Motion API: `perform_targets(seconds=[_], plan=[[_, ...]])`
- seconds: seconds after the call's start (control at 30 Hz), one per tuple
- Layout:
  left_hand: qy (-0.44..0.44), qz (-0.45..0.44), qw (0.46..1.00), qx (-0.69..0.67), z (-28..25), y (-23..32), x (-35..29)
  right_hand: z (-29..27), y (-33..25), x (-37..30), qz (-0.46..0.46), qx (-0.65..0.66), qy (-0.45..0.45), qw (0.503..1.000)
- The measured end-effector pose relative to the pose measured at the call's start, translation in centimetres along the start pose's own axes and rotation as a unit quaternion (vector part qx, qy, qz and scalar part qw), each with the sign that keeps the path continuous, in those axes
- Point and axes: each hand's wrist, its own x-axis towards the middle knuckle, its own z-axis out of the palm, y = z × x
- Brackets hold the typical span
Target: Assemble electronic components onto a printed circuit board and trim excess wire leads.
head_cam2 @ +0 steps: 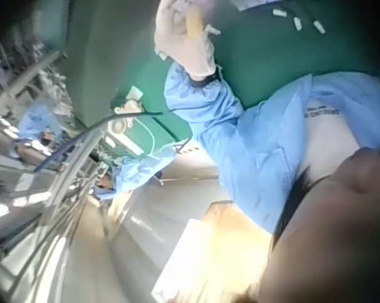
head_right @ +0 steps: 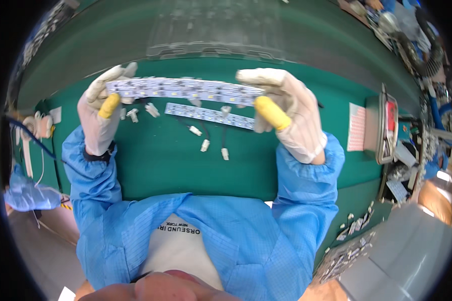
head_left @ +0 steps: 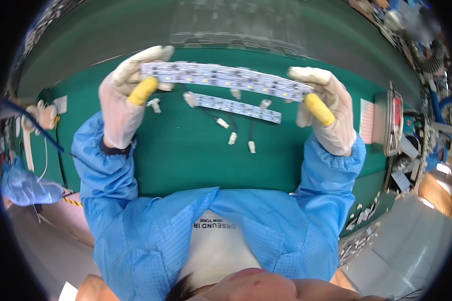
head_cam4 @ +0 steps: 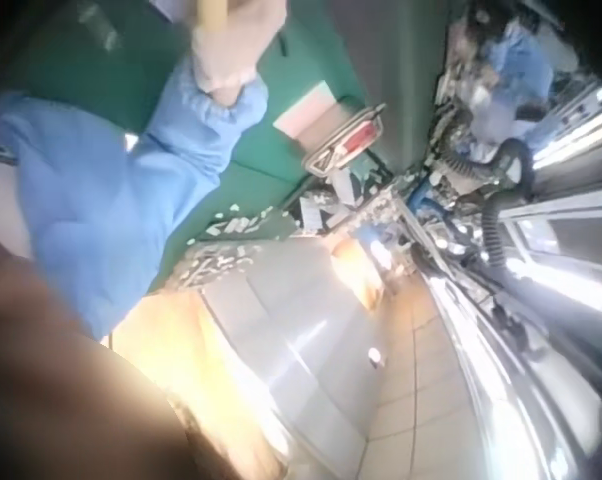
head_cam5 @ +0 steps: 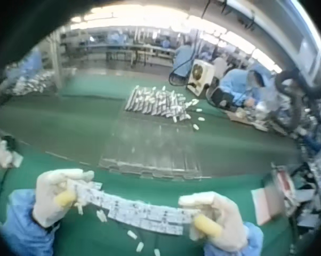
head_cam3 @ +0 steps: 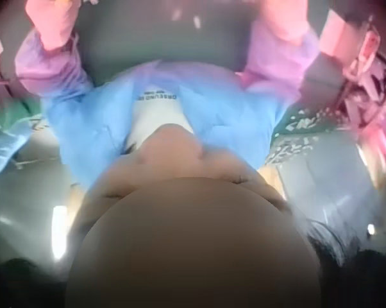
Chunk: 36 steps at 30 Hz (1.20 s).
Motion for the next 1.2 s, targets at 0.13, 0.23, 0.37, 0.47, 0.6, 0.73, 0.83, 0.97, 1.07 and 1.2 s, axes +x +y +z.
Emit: perform_targets(seconds=[0.13,0.23,0.37,0.47,0.6,0.73,0.83,0.97,1.07,1.2], plan=[[-0.062,0.053,0.994,-0.07,0.5,0.3,-0.5,-0.1,0.7,1.0,0.01,-0.022,0.012,1.0],[-0.079,0.033,0.996,-0.028,0.1,0.9,-0.5,0.3,1.7,1.7,0.014,-0.032,0.027,0.999],[-0.07,-0.001,0.996,0.047,-0.2,0.5,-0.1,-0.2,1.5,1.2,0.051,-0.011,0.018,0.998],[-0.043,0.013,0.98,0.193,-0.4,0.6,0.1,-0.3,1.1,0.8,0.061,-0.031,0.034,0.997],[-0.012,-0.026,0.974,0.223,-0.1,0.3,0.7,0.4,0.1,0.1,0.026,0.012,-0.004,1.0],[-0.056,0.058,0.911,0.404,-0.9,-0.1,1.1,0.3,0.5,-0.2,0.018,0.109,-0.038,0.993],[-0.021,-0.031,0.973,0.226,-0.6,-0.7,0.9,-0.2,0.9,-0.1,0.022,0.085,-0.029,0.996],[-0.029,-0.076,0.976,0.201,0.2,0.5,0.7,-1.7,1.9,0.5,0.018,0.088,-0.082,0.993],[-0.048,-0.03,0.969,0.24,-0.9,0.4,0.0,-1.4,1.8,0.7,0.068,0.118,-0.053,0.989],[-0.067,0.021,0.955,0.288,-0.6,1.1,0.3,-1.2,2.1,0.5,0.073,0.108,-0.016,0.991]])
